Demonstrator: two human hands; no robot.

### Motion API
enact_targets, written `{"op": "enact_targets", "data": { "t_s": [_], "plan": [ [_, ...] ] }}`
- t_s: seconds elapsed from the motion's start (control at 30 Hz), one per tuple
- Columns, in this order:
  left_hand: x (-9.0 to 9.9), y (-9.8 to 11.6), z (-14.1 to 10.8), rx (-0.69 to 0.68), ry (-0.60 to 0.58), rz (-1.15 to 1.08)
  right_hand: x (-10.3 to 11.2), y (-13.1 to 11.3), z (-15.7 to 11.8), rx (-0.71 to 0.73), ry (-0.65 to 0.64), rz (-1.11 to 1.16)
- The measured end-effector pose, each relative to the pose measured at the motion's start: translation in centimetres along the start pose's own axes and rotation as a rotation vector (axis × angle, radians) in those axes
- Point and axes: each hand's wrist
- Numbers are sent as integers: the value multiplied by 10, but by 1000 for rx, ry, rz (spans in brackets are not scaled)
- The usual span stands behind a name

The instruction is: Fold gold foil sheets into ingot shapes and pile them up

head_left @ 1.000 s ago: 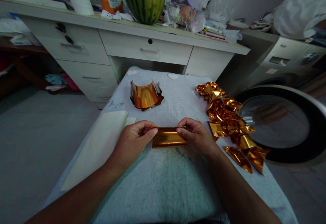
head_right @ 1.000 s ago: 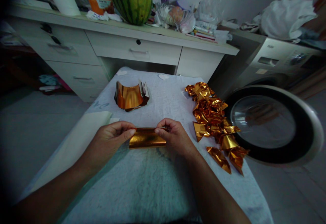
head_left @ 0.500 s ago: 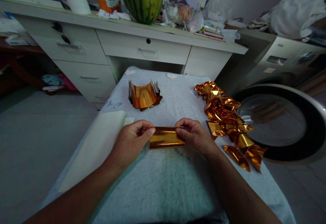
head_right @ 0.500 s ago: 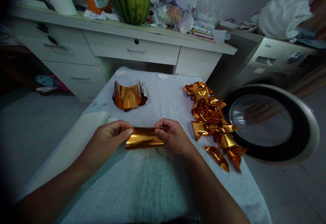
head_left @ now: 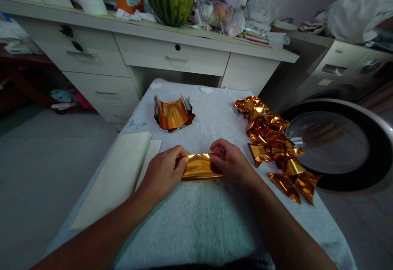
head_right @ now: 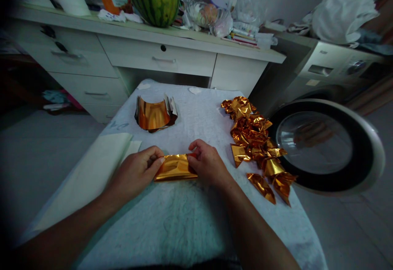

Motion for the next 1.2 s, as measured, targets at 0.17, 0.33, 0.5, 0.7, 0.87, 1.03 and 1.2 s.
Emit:
{"op": "enact_targets", "data": {
  "t_s": [0.17, 0.33, 0.5, 0.7, 0.87, 1.03, 1.2],
  "plan": [
    [-3, 2, 2, 1, -31, 216, -6, -1, 0, 75, 125, -403],
    [-5, 4, 3, -31, -12, 336, -12, -6, 0, 40, 184, -564],
    [-6, 2, 5, -65, -9, 402, -15, -10, -1, -19, 205, -629],
    [-7, -2, 5, -108, 83, 387, -17, -10, -2, -51, 207, -652],
    [-6, -6, 9, -259, 60, 328, -15, -3, -1, 156, 304, -695],
    [-4, -7, 14, -290, -117, 226, -11, -8, 0, 326, 53, -783],
    [4, -3, 13, -284, -167, 151, -12, -11, -1, 324, -8, -743]
  ]
}}
Point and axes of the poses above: each hand's wrist, its own z-axis towards the middle knuckle, its own x-axis out of the back of the hand, y = z × x, and after that the axes turned 1 degree about -z, right-handed
